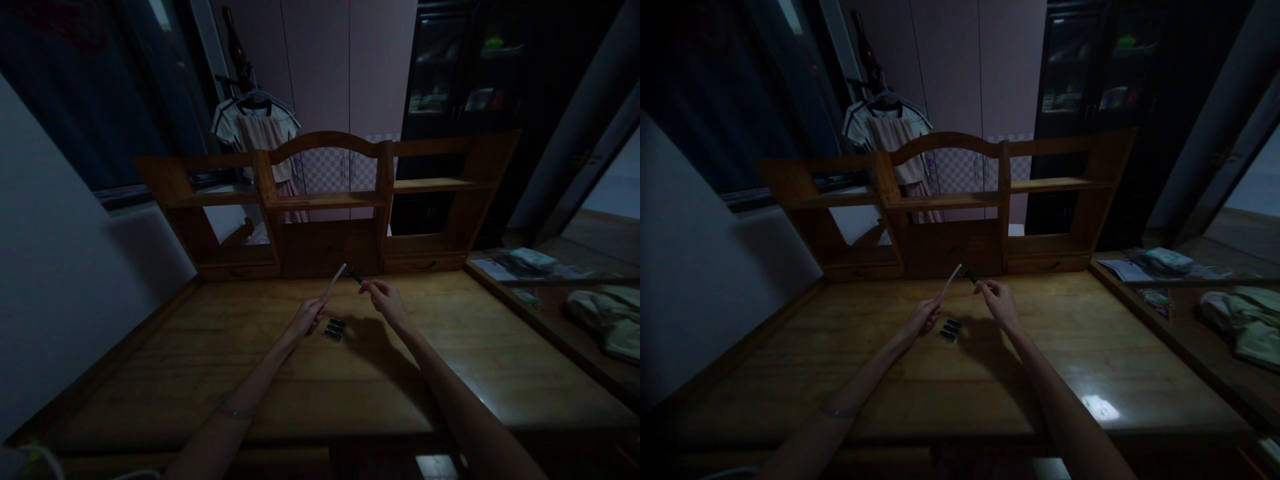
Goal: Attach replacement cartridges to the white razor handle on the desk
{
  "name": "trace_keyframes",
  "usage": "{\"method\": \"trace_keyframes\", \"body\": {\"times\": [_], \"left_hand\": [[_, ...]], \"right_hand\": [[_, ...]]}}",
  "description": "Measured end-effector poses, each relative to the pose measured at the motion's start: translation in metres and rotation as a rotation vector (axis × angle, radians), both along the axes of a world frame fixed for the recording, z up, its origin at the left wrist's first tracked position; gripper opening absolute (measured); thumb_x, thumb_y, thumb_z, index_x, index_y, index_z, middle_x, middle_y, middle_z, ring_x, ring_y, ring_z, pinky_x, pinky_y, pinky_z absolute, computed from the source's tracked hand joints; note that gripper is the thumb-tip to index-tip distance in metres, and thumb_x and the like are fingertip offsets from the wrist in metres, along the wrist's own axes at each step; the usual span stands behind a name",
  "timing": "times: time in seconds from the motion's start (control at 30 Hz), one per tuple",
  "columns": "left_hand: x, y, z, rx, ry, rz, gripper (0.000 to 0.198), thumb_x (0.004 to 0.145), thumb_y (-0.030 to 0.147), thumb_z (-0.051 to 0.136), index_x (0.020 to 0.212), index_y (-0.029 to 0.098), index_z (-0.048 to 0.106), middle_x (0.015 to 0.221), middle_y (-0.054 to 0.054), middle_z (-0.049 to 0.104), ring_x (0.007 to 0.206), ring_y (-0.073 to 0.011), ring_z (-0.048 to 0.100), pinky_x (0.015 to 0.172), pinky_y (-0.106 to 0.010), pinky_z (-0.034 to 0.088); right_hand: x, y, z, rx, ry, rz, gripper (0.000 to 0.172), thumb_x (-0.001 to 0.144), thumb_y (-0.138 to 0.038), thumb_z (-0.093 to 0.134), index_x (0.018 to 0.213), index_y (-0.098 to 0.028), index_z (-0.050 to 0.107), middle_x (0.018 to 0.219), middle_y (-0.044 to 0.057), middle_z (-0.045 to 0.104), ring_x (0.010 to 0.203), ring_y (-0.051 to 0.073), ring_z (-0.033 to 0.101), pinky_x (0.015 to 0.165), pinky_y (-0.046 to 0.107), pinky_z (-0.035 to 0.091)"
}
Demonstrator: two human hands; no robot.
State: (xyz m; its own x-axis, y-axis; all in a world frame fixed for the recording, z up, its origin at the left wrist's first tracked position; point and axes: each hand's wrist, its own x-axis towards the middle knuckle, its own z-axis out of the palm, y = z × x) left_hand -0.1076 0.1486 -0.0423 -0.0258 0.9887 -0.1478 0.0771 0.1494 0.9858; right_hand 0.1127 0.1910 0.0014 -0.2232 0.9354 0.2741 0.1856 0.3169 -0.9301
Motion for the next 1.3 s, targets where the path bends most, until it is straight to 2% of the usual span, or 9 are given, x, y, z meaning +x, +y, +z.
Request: {"method": "trace_keyframes", "body": {"times": [0.17, 0.33, 0.5, 0.67, 0.83, 0.93, 1.07, 1.3], "left_hand": [[-0.001, 0.0, 0.0, 0.007, 0.012, -0.018, 0.057, 0.068, 0.076, 0.048, 0.062, 0.02, 0.036, 0.048, 0.01, 0.026, 0.032, -0.0021, 0.017, 0.033, -0.017, 0.01], [0.0, -0.001, 0.002, 0.014, 0.044, 0.025, 0.056, 0.069, 0.075, 0.048, 0.062, 0.021, 0.036, 0.047, 0.01, 0.025, 0.032, -0.0024, 0.016, 0.034, -0.018, 0.008], [0.0, -0.001, 0.001, 0.066, 0.05, -0.016, 0.056, 0.07, 0.073, 0.05, 0.06, 0.02, 0.035, 0.048, 0.009, 0.026, 0.035, -0.0031, 0.018, 0.036, -0.019, 0.009], [-0.002, -0.003, 0.004, 0.153, 0.123, 0.077, 0.052, 0.076, 0.067, 0.048, 0.06, 0.019, 0.037, 0.05, 0.007, 0.028, 0.04, -0.0056, 0.023, 0.04, -0.02, 0.013], [0.002, -0.008, 0.01, 0.308, 0.28, 0.048, 0.049, 0.08, 0.062, 0.048, 0.059, 0.017, 0.045, 0.055, 0.004, 0.034, 0.051, -0.0089, 0.03, 0.046, -0.022, 0.021], [0.004, -0.009, 0.01, 0.367, 0.393, 0.099, 0.05, 0.08, 0.06, 0.047, 0.061, 0.015, 0.054, 0.058, 0.002, 0.041, 0.057, -0.0109, 0.036, 0.051, -0.022, 0.025], [0.003, -0.009, 0.008, 0.383, 0.48, 0.158, 0.053, 0.081, 0.061, 0.045, 0.067, 0.013, 0.063, 0.059, 0.001, 0.047, 0.061, -0.0132, 0.042, 0.056, -0.023, 0.03], [0.004, -0.013, 0.013, 0.368, 0.552, 0.178, 0.056, 0.081, 0.062, 0.042, 0.072, 0.012, 0.067, 0.061, -0.001, 0.054, 0.062, -0.0152, 0.047, 0.058, -0.024, 0.032]], "right_hand": [[0.0, 0.001, -0.002, 0.058, -0.043, -0.029, 0.042, 0.081, -0.052, 0.05, 0.076, -0.015, 0.069, 0.051, -0.003, 0.037, 0.046, 0.01, 0.034, 0.042, 0.023, 0.023], [0.001, 0.002, -0.002, 0.096, -0.053, -0.048, 0.044, 0.082, -0.054, 0.049, 0.078, -0.015, 0.069, 0.05, -0.004, 0.037, 0.045, 0.01, 0.035, 0.043, 0.024, 0.023], [0.001, 0.002, -0.003, 0.118, -0.075, -0.065, 0.044, 0.083, -0.053, 0.049, 0.077, -0.015, 0.07, 0.051, -0.003, 0.041, 0.046, 0.01, 0.036, 0.044, 0.024, 0.024], [0.001, 0.002, -0.002, 0.07, -0.042, -0.044, 0.046, 0.083, -0.056, 0.049, 0.081, -0.014, 0.07, 0.051, -0.003, 0.038, 0.046, 0.01, 0.036, 0.043, 0.023, 0.024], [0.0, 0.0, 0.0, 0.063, -0.054, -0.023, 0.049, 0.082, -0.058, 0.05, 0.082, -0.013, 0.07, 0.053, -0.002, 0.041, 0.048, 0.011, 0.039, 0.044, 0.023, 0.026], [-0.001, 0.0, -0.001, 0.02, -0.036, 0.006, 0.052, 0.081, -0.059, 0.05, 0.084, -0.012, 0.07, 0.052, -0.003, 0.039, 0.047, 0.01, 0.037, 0.043, 0.023, 0.025], [-0.003, 0.004, -0.007, -0.006, -0.013, 0.032, 0.054, 0.081, -0.061, 0.049, 0.085, -0.012, 0.069, 0.05, -0.004, 0.035, 0.044, 0.009, 0.033, 0.042, 0.022, 0.023], [-0.004, 0.007, -0.011, -0.005, -0.052, 0.013, 0.055, 0.08, -0.062, 0.048, 0.083, -0.011, 0.07, 0.047, -0.005, 0.032, 0.042, 0.009, 0.031, 0.041, 0.022, 0.02]]}}
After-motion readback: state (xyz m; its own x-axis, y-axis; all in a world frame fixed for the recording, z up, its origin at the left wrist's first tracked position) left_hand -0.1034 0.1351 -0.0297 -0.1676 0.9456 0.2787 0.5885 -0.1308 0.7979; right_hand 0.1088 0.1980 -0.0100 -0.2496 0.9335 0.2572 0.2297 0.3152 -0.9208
